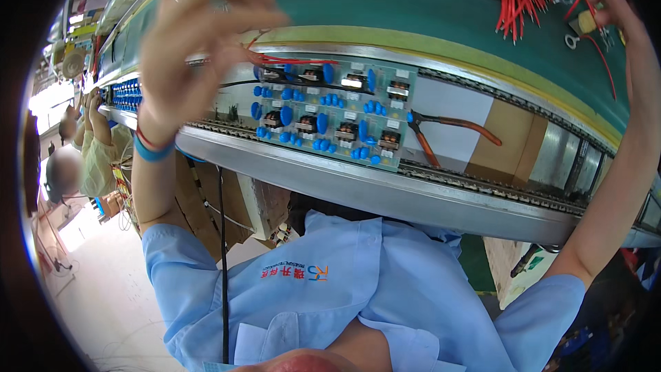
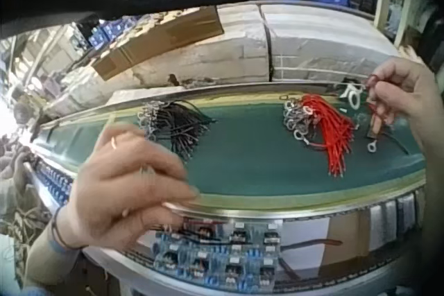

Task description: Checking instruction sheets and then connecting wires to components on a moving assembly line.

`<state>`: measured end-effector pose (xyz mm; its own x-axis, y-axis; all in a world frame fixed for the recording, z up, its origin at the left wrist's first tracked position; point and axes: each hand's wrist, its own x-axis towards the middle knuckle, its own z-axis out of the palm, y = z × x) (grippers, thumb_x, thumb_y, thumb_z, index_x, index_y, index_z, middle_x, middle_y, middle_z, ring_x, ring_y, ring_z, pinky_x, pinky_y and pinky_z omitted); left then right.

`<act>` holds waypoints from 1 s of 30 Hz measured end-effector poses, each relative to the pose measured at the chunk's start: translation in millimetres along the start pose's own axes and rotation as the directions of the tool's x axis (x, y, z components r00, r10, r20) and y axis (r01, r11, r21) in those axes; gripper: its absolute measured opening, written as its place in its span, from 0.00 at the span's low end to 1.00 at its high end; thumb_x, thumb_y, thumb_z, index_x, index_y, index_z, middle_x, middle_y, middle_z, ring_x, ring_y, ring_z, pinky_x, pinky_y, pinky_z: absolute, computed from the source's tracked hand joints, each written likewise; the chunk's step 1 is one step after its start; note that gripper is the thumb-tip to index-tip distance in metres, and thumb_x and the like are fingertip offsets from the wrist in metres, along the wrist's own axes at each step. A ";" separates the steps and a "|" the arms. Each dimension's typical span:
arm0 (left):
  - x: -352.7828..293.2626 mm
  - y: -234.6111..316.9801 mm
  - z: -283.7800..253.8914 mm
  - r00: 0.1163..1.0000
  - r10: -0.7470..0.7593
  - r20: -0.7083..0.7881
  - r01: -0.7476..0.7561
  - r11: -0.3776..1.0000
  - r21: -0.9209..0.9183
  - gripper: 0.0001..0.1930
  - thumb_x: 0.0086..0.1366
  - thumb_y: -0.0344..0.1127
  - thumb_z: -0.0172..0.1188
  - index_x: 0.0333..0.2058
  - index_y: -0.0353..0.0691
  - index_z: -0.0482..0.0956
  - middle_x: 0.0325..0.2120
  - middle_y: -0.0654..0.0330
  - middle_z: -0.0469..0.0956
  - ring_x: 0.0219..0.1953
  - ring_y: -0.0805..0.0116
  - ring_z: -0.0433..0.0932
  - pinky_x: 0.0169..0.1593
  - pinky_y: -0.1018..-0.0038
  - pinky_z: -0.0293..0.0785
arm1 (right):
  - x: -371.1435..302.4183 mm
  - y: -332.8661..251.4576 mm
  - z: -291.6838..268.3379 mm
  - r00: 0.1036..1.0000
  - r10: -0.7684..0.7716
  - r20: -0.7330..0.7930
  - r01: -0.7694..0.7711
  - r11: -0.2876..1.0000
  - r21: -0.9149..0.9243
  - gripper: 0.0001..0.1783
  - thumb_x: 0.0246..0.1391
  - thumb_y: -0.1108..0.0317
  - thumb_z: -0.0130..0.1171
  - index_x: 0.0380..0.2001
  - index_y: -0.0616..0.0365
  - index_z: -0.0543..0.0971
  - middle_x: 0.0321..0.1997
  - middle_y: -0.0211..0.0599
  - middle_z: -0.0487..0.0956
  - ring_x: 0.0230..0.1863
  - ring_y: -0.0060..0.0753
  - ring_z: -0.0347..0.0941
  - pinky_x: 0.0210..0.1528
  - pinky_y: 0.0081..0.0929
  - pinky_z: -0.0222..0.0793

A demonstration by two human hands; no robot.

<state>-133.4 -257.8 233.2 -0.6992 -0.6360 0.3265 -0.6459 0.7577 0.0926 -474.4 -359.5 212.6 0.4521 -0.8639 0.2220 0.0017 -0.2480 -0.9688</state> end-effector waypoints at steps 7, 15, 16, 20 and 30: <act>-7.2 -80.7 8.1 0.963 -0.261 0.067 0.246 0.952 0.180 0.08 0.50 0.33 0.61 0.31 0.39 0.77 0.31 0.60 0.75 0.37 0.61 0.72 0.45 0.70 0.61 | -3.0 -2.5 71.4 0.979 0.186 0.088 -0.138 0.911 -0.388 0.08 0.54 0.69 0.51 0.36 0.59 0.75 0.30 0.27 0.77 0.26 0.10 0.66 0.25 0.09 0.56; -13.2 -94.6 25.9 0.913 -0.370 0.172 0.346 0.926 0.153 0.06 0.51 0.33 0.60 0.26 0.39 0.74 0.23 0.58 0.75 0.32 0.60 0.73 0.47 0.68 0.59 | 8.1 11.2 127.4 0.947 0.229 0.224 -0.147 0.932 -0.331 0.06 0.51 0.69 0.56 0.31 0.60 0.75 0.26 0.26 0.76 0.23 0.11 0.65 0.24 0.09 0.57; -14.2 -92.3 26.5 0.912 -0.376 0.166 0.345 0.919 0.190 0.05 0.51 0.33 0.59 0.26 0.39 0.74 0.24 0.57 0.75 0.32 0.59 0.72 0.47 0.67 0.59 | 8.9 12.6 128.4 0.946 0.219 0.238 -0.144 0.945 -0.295 0.07 0.51 0.68 0.57 0.31 0.60 0.75 0.25 0.27 0.76 0.23 0.11 0.65 0.25 0.09 0.58; -18.6 -93.8 27.8 0.918 -0.397 0.018 0.387 0.904 0.179 0.05 0.53 0.31 0.58 0.27 0.37 0.73 0.24 0.56 0.74 0.29 0.60 0.72 0.42 0.69 0.64 | 11.2 10.2 130.8 0.934 0.239 0.266 -0.151 0.938 -0.312 0.07 0.51 0.69 0.57 0.31 0.61 0.74 0.26 0.28 0.76 0.24 0.13 0.66 0.26 0.10 0.60; -17.4 -105.6 23.9 0.784 -0.567 -0.251 0.273 0.679 -0.681 0.05 0.62 0.30 0.52 0.33 0.34 0.70 0.26 0.66 0.72 0.30 0.79 0.70 0.36 0.83 0.68 | 8.0 10.5 137.8 0.932 0.211 0.296 -0.101 0.933 -0.346 0.06 0.50 0.72 0.57 0.31 0.63 0.74 0.27 0.28 0.75 0.28 0.14 0.68 0.30 0.13 0.64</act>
<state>-60.3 -330.2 195.2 -0.1048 -0.8919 0.4400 -0.4212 0.4406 0.7928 -347.8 -308.6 189.0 0.6852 -0.7277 -0.0303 -0.3532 -0.2956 -0.8876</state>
